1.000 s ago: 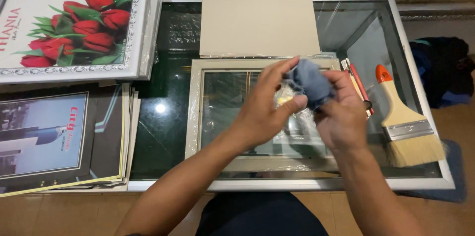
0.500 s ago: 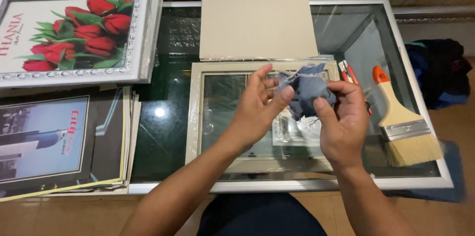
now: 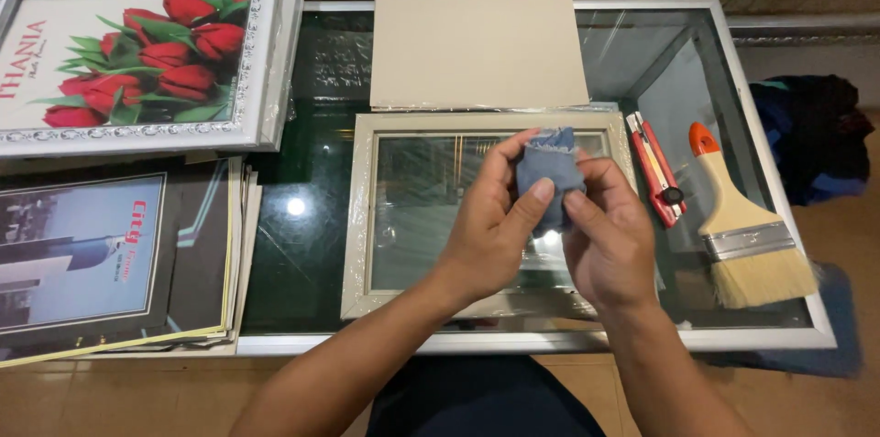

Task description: Wiping and cleaning a picture frame with a cloth.

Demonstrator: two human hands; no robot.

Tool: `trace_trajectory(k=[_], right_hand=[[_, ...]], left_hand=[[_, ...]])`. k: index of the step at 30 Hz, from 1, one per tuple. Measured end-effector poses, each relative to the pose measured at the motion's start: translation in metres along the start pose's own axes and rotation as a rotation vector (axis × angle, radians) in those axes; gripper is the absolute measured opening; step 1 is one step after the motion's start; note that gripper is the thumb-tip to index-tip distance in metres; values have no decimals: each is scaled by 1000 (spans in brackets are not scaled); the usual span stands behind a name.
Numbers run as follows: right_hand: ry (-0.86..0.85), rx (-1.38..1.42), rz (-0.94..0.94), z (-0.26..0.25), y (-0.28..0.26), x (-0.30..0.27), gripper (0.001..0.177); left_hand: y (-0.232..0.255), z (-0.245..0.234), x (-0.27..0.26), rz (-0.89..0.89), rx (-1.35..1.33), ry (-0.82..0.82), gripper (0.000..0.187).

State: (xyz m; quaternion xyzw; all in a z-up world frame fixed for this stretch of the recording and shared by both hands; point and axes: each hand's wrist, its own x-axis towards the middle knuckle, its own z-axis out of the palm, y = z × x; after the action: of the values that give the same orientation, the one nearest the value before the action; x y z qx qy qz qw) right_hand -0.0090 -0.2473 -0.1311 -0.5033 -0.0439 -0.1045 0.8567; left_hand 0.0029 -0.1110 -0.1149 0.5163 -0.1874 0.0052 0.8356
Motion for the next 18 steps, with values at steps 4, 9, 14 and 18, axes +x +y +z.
trace_trajectory(k=[4, 9, 14, 18], right_hand=[[-25, 179, 128, -21, -8, 7, 19], [58, 268, 187, -10, -18, 11, 19], [156, 167, 172, -14, 3, 15, 15], [300, -378, -199, 11, 9, 6, 8]], left_hand=[[28, -3, 0, 78, 380, 23, 40], [3, -17, 6, -280, -16, 117, 75], [-15, -12, 8, -173, 37, 140, 35], [-13, 3, 0, 88, 475, 182, 33]])
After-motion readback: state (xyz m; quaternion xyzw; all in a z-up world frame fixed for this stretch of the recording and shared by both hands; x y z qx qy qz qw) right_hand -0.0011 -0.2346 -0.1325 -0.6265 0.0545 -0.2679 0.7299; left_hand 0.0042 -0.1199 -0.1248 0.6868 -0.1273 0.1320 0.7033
